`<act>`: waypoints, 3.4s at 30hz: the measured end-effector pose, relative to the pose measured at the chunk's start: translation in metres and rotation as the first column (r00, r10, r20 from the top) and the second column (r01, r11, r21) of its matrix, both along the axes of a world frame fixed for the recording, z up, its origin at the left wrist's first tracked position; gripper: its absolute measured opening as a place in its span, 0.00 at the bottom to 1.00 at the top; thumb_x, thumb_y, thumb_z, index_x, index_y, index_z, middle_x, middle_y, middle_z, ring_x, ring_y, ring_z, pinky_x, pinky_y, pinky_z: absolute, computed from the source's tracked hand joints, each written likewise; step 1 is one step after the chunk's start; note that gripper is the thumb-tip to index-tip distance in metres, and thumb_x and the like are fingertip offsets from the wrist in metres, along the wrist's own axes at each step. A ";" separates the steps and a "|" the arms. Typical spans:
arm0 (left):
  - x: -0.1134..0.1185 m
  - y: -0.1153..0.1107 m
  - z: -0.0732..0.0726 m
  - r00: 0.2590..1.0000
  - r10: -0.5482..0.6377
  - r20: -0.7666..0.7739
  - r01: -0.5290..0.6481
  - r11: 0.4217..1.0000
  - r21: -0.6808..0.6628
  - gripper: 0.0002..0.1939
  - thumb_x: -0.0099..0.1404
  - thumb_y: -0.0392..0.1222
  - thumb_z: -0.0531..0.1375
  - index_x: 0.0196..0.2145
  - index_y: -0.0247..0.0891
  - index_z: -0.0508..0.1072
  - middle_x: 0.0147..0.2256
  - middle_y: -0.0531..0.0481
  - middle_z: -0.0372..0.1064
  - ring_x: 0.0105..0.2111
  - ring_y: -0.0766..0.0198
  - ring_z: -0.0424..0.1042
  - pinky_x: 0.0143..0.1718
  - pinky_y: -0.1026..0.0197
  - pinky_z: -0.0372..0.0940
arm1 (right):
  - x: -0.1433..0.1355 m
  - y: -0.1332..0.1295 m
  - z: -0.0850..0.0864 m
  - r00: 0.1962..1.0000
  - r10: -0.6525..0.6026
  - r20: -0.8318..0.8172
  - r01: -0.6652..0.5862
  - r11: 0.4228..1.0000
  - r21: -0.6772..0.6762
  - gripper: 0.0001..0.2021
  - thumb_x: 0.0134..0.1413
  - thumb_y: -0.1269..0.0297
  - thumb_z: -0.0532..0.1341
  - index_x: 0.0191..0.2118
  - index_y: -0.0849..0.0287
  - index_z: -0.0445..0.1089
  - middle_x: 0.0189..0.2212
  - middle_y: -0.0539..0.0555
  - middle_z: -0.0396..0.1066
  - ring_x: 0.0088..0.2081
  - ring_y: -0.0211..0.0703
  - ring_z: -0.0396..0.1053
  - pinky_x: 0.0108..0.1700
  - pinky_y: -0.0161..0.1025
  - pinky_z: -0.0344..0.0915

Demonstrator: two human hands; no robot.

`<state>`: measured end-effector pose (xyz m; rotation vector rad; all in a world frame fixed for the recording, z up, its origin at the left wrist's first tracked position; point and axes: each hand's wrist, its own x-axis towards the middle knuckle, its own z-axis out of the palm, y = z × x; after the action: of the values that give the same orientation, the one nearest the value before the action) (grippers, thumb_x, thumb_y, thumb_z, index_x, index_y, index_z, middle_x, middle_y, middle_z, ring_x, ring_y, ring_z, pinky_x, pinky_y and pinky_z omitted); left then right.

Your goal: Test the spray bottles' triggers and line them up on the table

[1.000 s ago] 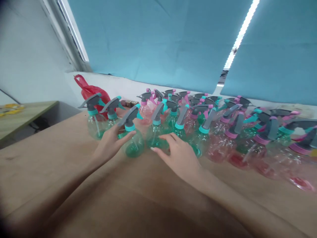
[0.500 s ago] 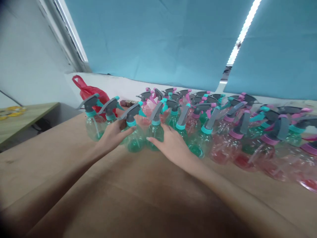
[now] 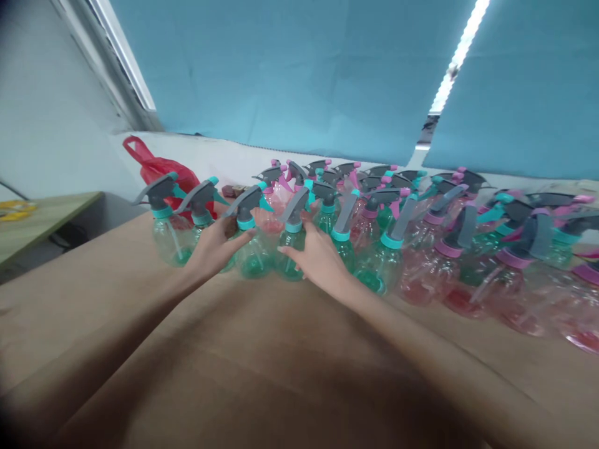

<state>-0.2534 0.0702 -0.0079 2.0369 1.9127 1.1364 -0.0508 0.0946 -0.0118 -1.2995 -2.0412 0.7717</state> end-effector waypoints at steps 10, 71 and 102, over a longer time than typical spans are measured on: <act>0.005 -0.006 -0.002 0.997 0.011 0.075 -0.016 0.997 0.074 0.23 0.63 0.47 0.57 0.54 0.38 0.63 0.50 0.41 0.70 0.51 0.50 0.69 0.51 0.48 0.63 | 0.004 -0.002 0.003 0.999 0.039 0.011 -0.039 0.999 -0.008 0.30 0.51 0.55 0.62 0.58 0.63 0.58 0.22 0.51 0.71 0.12 0.39 0.64 0.14 0.39 0.61; 0.252 -0.074 -0.002 0.786 -0.460 0.413 0.483 0.874 0.055 0.13 0.59 0.36 0.56 0.43 0.39 0.69 0.37 0.51 0.70 0.36 0.64 0.69 0.38 0.61 0.63 | 0.257 -0.098 -0.090 0.930 0.186 0.317 -0.251 0.952 0.175 0.39 0.51 0.39 0.58 0.62 0.58 0.56 0.64 0.61 0.51 0.63 0.57 0.51 0.61 0.56 0.52; 0.254 -0.070 0.008 0.822 -0.471 0.322 0.507 0.861 -0.034 0.18 0.59 0.36 0.53 0.47 0.45 0.68 0.27 0.55 0.66 0.26 0.62 0.68 0.26 0.60 0.61 | 0.278 -0.095 -0.077 0.918 0.170 0.358 -0.189 0.982 0.020 0.31 0.57 0.45 0.56 0.62 0.54 0.58 0.64 0.56 0.52 0.64 0.54 0.49 0.62 0.57 0.50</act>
<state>0.0006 0.0003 0.0000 1.9799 1.1790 1.0865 0.2267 -0.0006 -0.0892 -1.3077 -2.4793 0.5851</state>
